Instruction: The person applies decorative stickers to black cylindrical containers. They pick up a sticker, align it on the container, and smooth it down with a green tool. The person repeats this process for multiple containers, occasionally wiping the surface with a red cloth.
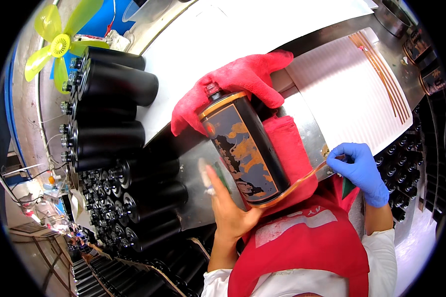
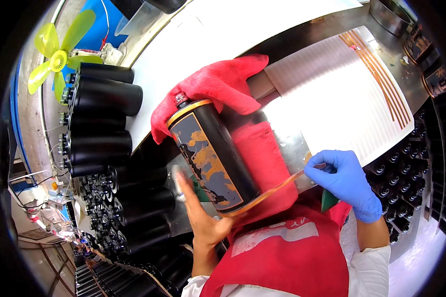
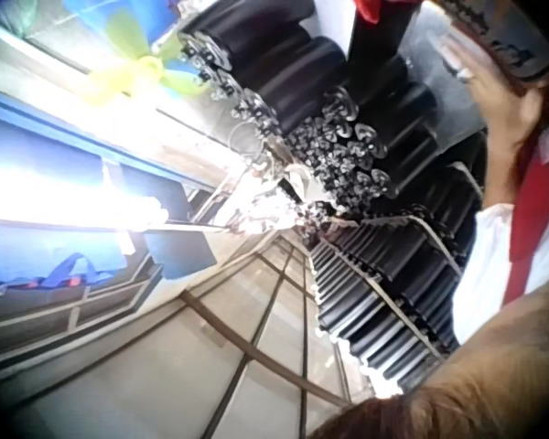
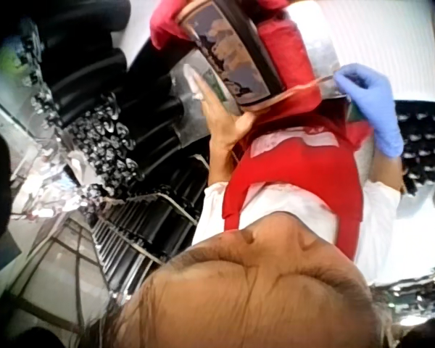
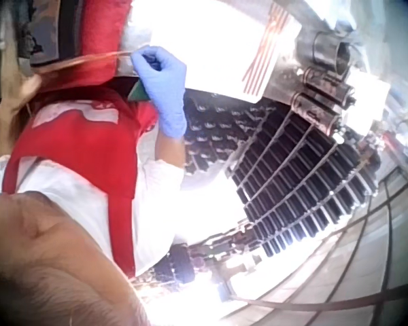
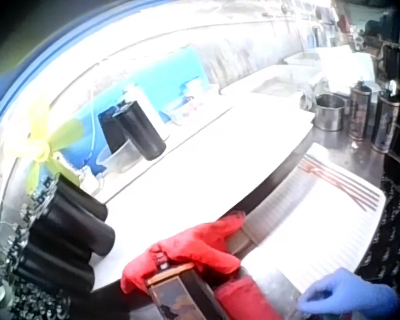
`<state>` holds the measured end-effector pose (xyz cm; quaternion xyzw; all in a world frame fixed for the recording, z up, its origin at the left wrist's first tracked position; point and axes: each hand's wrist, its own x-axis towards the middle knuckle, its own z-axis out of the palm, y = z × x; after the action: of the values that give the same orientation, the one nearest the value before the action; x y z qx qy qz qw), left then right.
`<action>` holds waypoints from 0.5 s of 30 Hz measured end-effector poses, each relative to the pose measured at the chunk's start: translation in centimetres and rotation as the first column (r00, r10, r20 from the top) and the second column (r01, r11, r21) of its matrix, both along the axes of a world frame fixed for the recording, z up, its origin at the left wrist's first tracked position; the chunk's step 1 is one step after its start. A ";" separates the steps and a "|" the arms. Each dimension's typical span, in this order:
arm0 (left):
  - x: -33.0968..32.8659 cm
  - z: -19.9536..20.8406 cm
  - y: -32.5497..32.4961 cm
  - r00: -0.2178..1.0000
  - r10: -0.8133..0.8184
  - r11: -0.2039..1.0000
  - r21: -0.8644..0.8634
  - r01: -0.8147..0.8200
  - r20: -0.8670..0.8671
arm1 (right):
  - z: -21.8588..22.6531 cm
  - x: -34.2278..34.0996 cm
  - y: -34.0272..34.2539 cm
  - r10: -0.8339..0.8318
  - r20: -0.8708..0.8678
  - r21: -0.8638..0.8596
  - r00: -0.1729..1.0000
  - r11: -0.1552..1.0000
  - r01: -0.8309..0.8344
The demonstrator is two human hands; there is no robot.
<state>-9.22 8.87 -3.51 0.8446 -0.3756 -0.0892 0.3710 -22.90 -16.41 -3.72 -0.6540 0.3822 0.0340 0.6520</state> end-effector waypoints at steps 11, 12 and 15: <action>-1.3 3.0 -3.8 0.850 -0.116 0.966 0.259 -0.025 0.514 | -0.5 0.6 1.0 0.096 0.110 0.046 0.989 0.994 -0.101; -1.2 2.3 -3.1 0.851 -0.072 0.980 0.196 -0.037 0.520 | -0.1 0.8 1.5 0.117 0.141 0.055 0.983 0.991 -0.126; -0.9 -0.3 -0.4 0.850 0.012 0.997 0.064 -0.053 0.527 | 1.2 1.4 2.7 0.199 0.251 0.080 0.947 0.971 -0.225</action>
<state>-10.14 8.44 -3.80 0.8564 -0.4448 0.1373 0.2232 -21.47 -13.74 -2.55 -0.6544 0.2253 0.0449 0.7205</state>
